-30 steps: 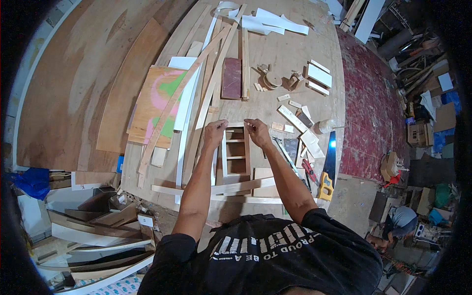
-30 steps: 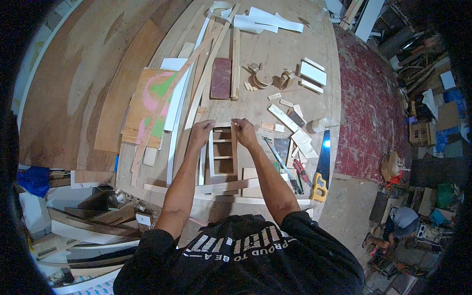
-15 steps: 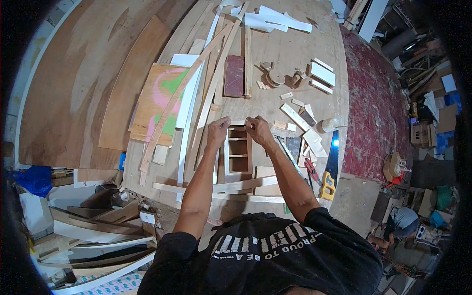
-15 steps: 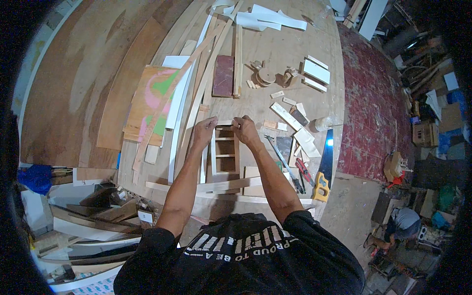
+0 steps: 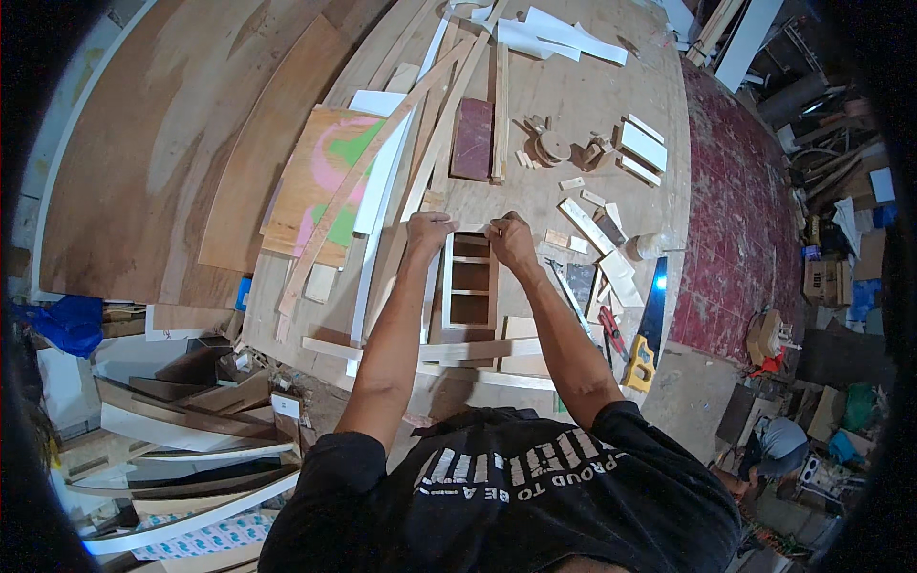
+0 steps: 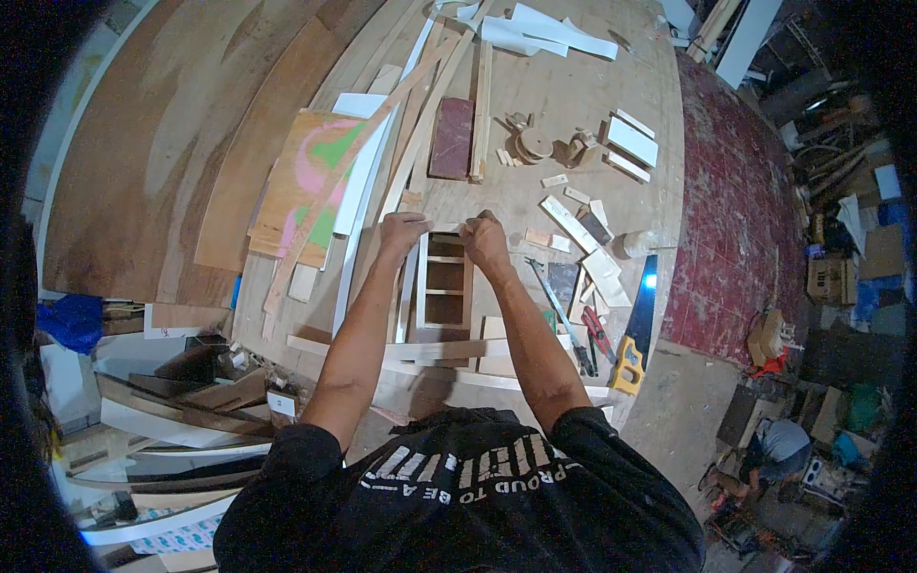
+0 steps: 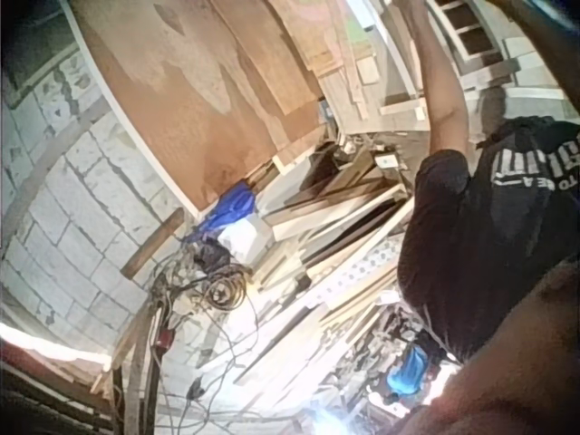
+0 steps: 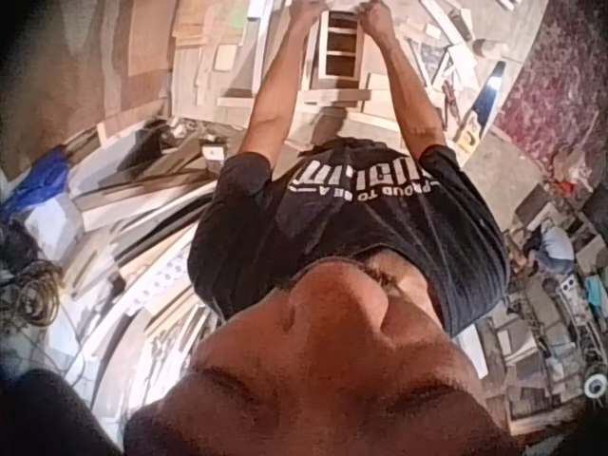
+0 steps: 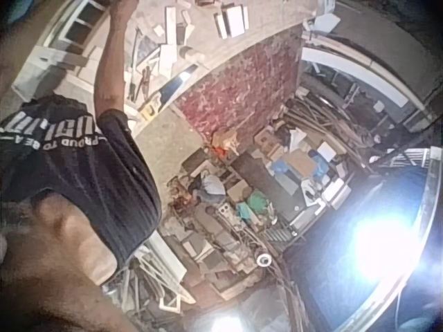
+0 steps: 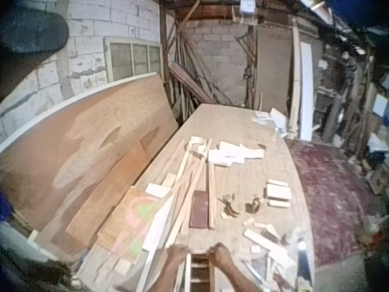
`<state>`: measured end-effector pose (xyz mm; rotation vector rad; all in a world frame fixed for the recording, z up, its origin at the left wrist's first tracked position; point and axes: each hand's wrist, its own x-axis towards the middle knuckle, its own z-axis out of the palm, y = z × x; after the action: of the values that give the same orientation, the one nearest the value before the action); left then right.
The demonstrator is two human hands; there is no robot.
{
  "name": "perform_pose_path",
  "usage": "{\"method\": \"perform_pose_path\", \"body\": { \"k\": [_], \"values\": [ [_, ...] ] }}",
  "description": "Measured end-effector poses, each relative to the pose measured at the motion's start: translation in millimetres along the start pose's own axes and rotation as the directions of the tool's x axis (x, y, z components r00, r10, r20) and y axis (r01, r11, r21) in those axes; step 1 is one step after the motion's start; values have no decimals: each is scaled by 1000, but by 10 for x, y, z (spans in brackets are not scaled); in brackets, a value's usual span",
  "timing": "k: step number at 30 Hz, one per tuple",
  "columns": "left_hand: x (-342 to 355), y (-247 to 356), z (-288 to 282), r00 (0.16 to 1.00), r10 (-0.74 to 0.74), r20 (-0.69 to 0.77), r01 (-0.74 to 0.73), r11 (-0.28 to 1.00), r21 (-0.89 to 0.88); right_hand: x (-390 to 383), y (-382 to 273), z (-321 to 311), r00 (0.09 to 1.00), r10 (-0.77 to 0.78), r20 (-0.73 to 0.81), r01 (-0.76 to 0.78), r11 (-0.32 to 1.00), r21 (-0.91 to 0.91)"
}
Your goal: The person sands small wooden pieces with sandpaper, cuts a wooden piece using a hand saw, and fits the wooden pieces onto a miniature wooden shelf.
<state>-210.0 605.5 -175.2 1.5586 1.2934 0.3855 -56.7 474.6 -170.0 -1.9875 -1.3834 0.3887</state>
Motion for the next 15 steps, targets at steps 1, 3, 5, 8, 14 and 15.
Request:
{"method": "perform_pose_path", "body": {
  "k": [1,3,5,8,14,15],
  "values": [
    [-19,44,15,1000,4,6,-4,1000,-1,-6,42,-4,1000,-1,-4,1,1000,12],
    [-62,90,28,998,-64,13,64,998,6,-31,73,10,999,34,-23,-33,999,5],
    [-101,104,39,999,-33,-8,33,999,17,-69,75,12,997,67,-42,-67,998,2],
    [-169,146,34,999,18,-47,-15,998,60,-164,62,14,997,27,-65,-23,998,52],
    [-207,212,53,993,103,-55,-95,986,137,-324,198,106,951,299,-82,-267,925,271],
    [-217,231,63,991,126,-52,-117,981,153,-334,217,127,952,287,-108,-246,924,294]
  ]
}}
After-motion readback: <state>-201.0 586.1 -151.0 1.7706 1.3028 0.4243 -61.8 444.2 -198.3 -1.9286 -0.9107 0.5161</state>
